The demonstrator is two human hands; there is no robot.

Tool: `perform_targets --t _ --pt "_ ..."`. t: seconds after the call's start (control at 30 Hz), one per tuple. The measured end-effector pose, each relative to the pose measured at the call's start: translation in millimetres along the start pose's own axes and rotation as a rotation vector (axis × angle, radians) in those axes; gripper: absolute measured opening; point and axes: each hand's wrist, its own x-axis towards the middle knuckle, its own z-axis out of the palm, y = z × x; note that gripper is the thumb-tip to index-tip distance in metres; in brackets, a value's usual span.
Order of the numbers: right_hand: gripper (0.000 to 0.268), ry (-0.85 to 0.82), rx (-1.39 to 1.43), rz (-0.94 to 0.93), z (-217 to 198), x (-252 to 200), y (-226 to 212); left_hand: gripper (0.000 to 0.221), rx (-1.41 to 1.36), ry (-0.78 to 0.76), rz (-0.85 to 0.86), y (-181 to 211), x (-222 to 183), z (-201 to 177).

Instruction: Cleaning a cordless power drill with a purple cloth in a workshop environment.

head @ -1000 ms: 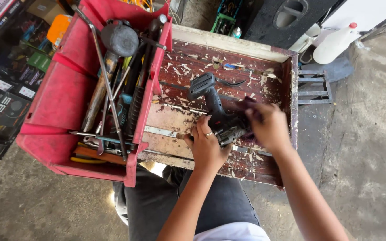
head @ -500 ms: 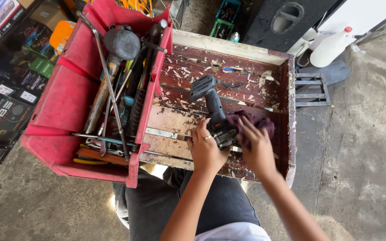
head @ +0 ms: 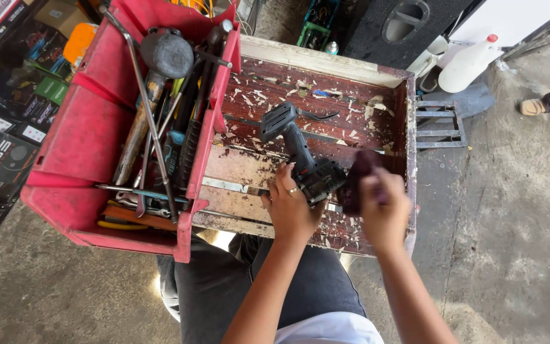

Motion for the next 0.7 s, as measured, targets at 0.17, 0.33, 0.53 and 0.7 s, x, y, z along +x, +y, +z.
perform_targets --t 0.17,0.33,0.53,0.7 --pt "0.035 -0.453 -0.160 -0.398 29.2 -21.5 -15.8 0.117 0.144 0.069 -0.010 -6.8 -4.1 19.2" --pt "0.036 -0.394 -0.285 -0.448 26.5 -6.0 -6.7 0.118 0.119 0.092 0.036 -0.4 -4.7 8.7" --pt "0.033 -0.268 -0.323 -0.332 35.4 26.2 37.4 0.120 0.118 0.115 0.067 -1.9 -3.7 8.1" --pt "0.021 -0.112 -0.081 -0.285 20.2 33.6 15.8 0.120 0.089 0.107 0.073 1.8 -1.3 1.4"
